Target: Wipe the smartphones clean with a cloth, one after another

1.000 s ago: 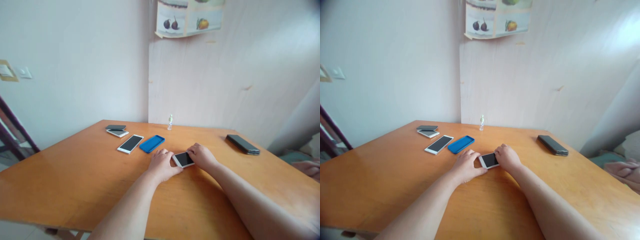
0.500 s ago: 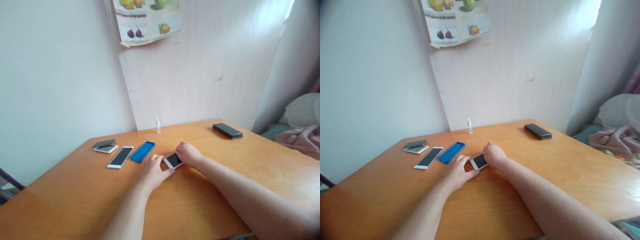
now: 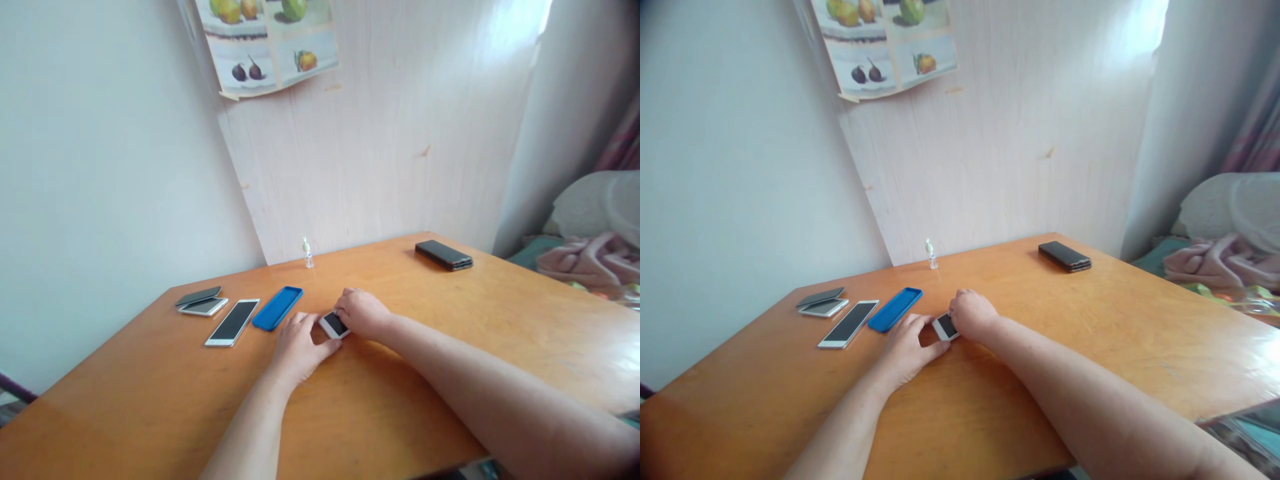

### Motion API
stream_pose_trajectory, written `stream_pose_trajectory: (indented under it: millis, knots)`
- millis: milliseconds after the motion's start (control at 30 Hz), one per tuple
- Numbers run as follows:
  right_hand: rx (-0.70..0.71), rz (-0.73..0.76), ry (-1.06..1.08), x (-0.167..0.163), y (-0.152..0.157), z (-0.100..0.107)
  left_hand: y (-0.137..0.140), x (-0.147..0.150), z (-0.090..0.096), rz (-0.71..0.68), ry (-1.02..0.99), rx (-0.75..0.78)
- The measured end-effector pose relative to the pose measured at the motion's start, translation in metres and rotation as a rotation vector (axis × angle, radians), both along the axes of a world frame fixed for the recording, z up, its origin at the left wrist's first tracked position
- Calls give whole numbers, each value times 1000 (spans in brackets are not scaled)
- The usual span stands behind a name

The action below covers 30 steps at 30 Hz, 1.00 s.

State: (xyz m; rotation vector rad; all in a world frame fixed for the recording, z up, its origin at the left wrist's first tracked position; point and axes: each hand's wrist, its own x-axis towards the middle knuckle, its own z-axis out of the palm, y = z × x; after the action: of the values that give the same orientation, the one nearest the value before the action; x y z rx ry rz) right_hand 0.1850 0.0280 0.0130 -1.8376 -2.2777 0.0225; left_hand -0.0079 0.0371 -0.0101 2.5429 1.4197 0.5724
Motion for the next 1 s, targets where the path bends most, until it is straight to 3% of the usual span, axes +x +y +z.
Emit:
stream_pose_trajectory:
  millis: [100,167,400,633,733,900,1000]
  knots:
    - [1,-121,-12,19,8,-1,1,-1,-1,2,-18,-6]
    - [5,-126,-21,18,7,-1,1,-1,-2,-5,-23,2]
    - [-18,178,-43,-18,-15,5,1,-1,-3,-31,-18,32]
    - [-32,-136,-20,21,2,4,2,-2,-4,-14,-40,4]
    - [-24,-125,-11,14,-3,3,1,-2,-2,-19,-35,1]
    - [-32,54,25,-9,-16,4,-2,-1,2,-24,-28,-2]
    - [-57,-43,33,4,-9,4,-2,-1,0,-13,-25,-15]
